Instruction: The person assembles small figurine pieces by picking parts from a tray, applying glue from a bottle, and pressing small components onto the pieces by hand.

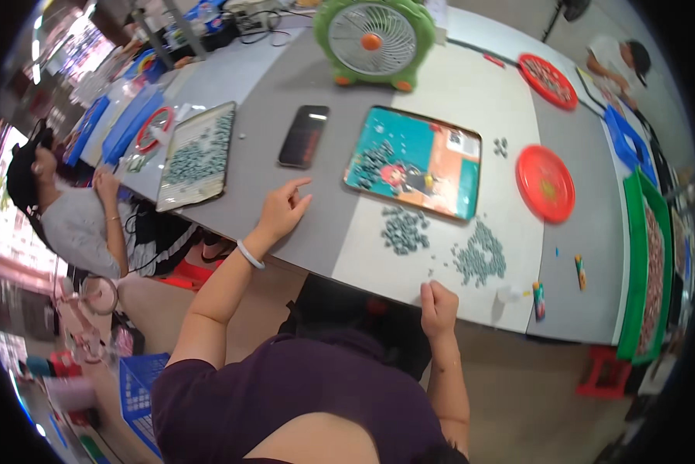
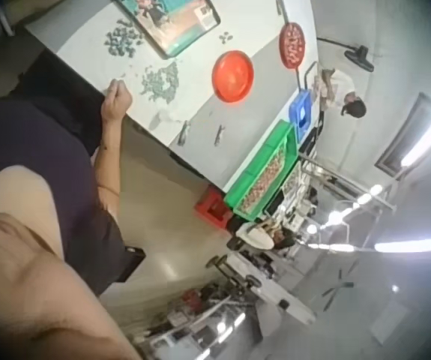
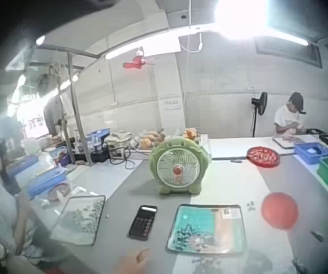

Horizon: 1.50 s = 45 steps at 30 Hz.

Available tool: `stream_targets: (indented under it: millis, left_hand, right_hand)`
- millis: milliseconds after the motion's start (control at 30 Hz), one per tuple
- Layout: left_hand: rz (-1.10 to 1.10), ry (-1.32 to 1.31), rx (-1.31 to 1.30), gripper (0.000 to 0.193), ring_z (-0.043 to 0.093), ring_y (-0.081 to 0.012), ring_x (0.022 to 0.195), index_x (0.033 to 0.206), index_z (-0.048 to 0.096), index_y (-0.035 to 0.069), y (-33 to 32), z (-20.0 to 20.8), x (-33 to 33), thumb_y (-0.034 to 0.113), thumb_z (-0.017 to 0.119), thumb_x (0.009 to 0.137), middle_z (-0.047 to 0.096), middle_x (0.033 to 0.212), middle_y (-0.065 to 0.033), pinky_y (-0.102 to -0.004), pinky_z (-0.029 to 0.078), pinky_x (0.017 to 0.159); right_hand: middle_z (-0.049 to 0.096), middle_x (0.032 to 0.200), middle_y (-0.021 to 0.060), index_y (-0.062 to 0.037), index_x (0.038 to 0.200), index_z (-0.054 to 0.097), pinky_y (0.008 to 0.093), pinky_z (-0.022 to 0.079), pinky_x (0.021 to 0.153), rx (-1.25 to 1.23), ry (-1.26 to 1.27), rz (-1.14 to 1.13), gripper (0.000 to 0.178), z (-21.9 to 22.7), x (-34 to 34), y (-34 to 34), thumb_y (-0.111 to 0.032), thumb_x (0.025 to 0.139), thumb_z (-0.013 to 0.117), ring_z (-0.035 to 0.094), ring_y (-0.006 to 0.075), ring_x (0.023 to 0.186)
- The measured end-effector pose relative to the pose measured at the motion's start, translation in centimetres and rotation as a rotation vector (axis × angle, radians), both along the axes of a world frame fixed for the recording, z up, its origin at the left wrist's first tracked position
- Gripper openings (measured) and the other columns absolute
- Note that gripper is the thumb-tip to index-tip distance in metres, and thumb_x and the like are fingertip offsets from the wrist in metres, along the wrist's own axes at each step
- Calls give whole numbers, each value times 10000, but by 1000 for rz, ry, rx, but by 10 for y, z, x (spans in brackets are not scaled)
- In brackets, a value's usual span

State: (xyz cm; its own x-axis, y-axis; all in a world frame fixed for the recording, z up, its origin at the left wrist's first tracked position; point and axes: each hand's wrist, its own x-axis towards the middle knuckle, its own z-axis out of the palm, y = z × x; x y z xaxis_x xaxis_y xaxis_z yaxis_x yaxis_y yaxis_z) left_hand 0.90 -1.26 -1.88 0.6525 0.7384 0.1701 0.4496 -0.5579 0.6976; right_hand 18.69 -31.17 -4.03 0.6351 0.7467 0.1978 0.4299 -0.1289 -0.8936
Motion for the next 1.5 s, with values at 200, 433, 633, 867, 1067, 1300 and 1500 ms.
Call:
stream_targets:
  millis: [200, 433, 633, 867, 1067, 1300, 1500]
  left_hand:
    - [-340, -198, 493, 178, 527, -223, 674, 910, 649, 82, 3, 3, 62, 77, 626, 733, 561, 683, -57, -324, 395, 586]
    - [-452, 0, 550, 88, 540, -225, 789, 794, 676, 112, 10, 13, 108, 93, 638, 717, 619, 775, -21, -354, 387, 704]
    - [-560, 127, 523, 85, 558, -215, 818, 778, 673, 108, 20, 13, 121, 90, 647, 699, 640, 792, -12, -349, 396, 712]
    - [-765, -26, 402, 72, 574, -267, 753, 770, 626, 50, -24, 20, 118, 40, 634, 698, 613, 784, -66, -373, 454, 654]
    - [-632, 105, 315, 130, 575, -276, 754, 843, 612, 40, -41, 8, 116, 50, 632, 714, 592, 805, -86, -372, 470, 643]
    - [-568, -33, 366, 139, 615, -248, 765, 886, 598, 56, -43, -1, 91, 76, 601, 748, 612, 826, -110, -330, 501, 652]
    - [-326, -185, -721, 93, 628, -160, 851, 923, 564, -8, -81, 0, 39, -8, 559, 830, 646, 884, -114, -261, 504, 735]
  right_hand:
    - [308, 492, 106, -7, 582, 350, 311, 264, 425, -15, -20, -61, 342, 2, 1, 4, -124, 858, 517, 279, 180, 436]
    - [308, 493, 112, -7, 578, 351, 320, 264, 424, -11, -33, -82, 345, -2, -1, 3, -126, 856, 519, 291, 207, 426]
    - [324, 493, 119, -9, 569, 355, 330, 268, 426, -30, -24, -57, 347, 2, 0, 6, -127, 845, 527, 312, 237, 425]
    - [325, 487, 115, -17, 557, 359, 334, 272, 427, -40, -44, -77, 351, 2, 1, 5, -128, 840, 533, 323, 246, 424]
    - [294, 497, 79, 3, 578, 331, 307, 243, 435, -11, -41, -29, 351, 2, 5, 5, -109, 860, 508, 277, 166, 446]
    - [422, 732, 21, -44, 796, 443, 243, 336, 607, 370, -31, -423, 72, -1, 6, -39, -68, 841, 494, 383, 119, 654]
    - [534, 1046, 57, -38, 1066, 487, 261, 340, 827, 188, -278, -942, 245, 2, 59, -72, -82, 832, 547, 451, 123, 918]
